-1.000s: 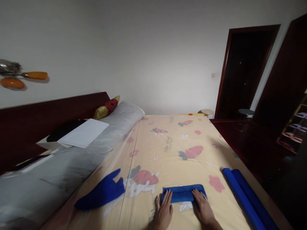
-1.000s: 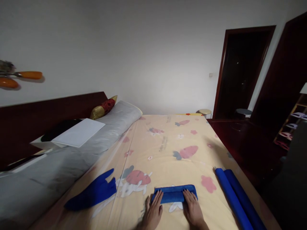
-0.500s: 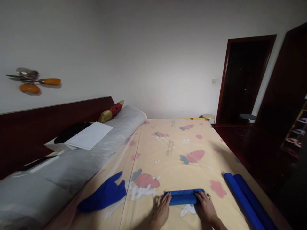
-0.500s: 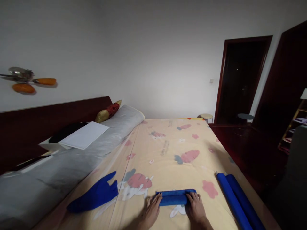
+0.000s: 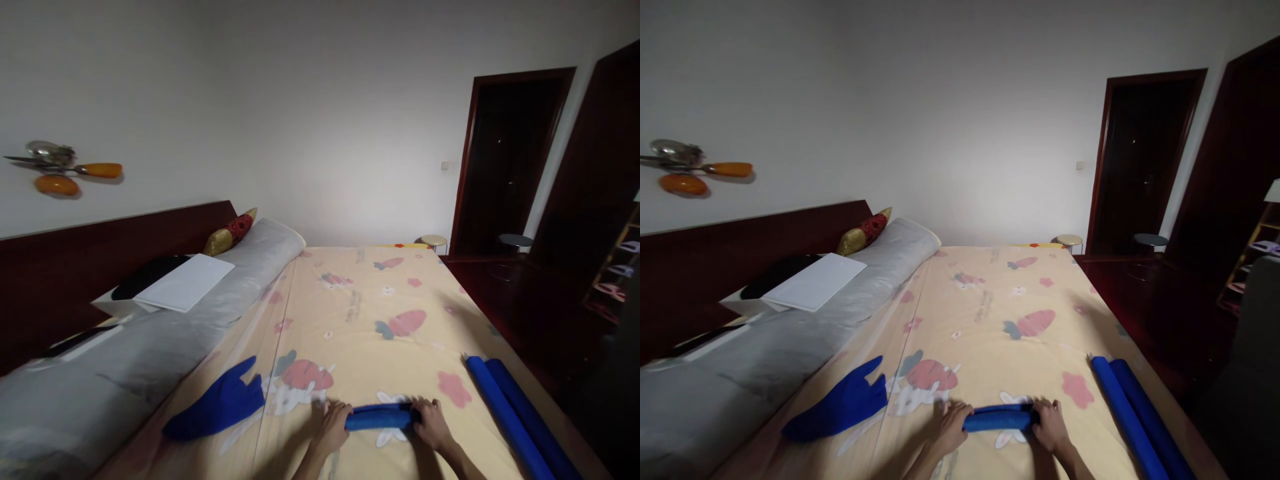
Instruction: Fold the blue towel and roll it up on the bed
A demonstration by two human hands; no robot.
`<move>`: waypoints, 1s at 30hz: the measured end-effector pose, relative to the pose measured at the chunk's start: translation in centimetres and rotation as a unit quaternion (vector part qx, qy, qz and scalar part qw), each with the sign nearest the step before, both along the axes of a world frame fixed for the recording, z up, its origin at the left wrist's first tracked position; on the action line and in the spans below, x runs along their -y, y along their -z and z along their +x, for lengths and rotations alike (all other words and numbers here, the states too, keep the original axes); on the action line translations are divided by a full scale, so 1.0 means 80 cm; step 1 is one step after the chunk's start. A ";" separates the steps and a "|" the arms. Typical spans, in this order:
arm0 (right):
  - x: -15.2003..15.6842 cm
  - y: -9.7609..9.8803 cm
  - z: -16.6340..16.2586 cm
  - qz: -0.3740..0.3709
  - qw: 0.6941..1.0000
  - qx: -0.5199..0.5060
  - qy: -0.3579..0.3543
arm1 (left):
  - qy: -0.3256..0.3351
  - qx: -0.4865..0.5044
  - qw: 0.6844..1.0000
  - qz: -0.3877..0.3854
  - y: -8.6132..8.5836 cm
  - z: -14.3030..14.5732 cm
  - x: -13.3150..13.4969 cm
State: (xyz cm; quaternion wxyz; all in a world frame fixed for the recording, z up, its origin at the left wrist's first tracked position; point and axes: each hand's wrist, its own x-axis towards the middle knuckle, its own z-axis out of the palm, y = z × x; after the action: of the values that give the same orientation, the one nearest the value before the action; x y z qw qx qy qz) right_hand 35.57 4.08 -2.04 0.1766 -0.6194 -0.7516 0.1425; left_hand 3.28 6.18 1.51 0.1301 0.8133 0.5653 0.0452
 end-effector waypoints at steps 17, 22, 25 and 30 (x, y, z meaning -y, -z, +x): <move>-0.003 0.078 -0.055 0.183 0.983 0.000 -0.032 | -0.011 0.006 0.995 0.102 0.089 0.075 0.002; -0.003 0.091 -0.055 0.200 0.979 0.007 -0.027 | 0.004 -0.014 0.993 0.116 0.088 0.077 0.003; -0.006 0.085 -0.063 0.198 0.980 0.008 -0.025 | 0.021 -0.048 0.989 0.139 0.084 0.089 0.003; -0.007 0.099 -0.085 0.238 0.969 0.017 -0.059 | 0.070 -0.045 0.983 0.163 0.105 0.114 0.003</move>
State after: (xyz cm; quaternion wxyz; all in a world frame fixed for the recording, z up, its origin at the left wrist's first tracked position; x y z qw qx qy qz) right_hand 28.75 4.65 -10.00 0.2971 -0.5168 -0.8019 -0.0408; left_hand 12.39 5.93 -6.92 -0.0267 0.8626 0.4970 0.0911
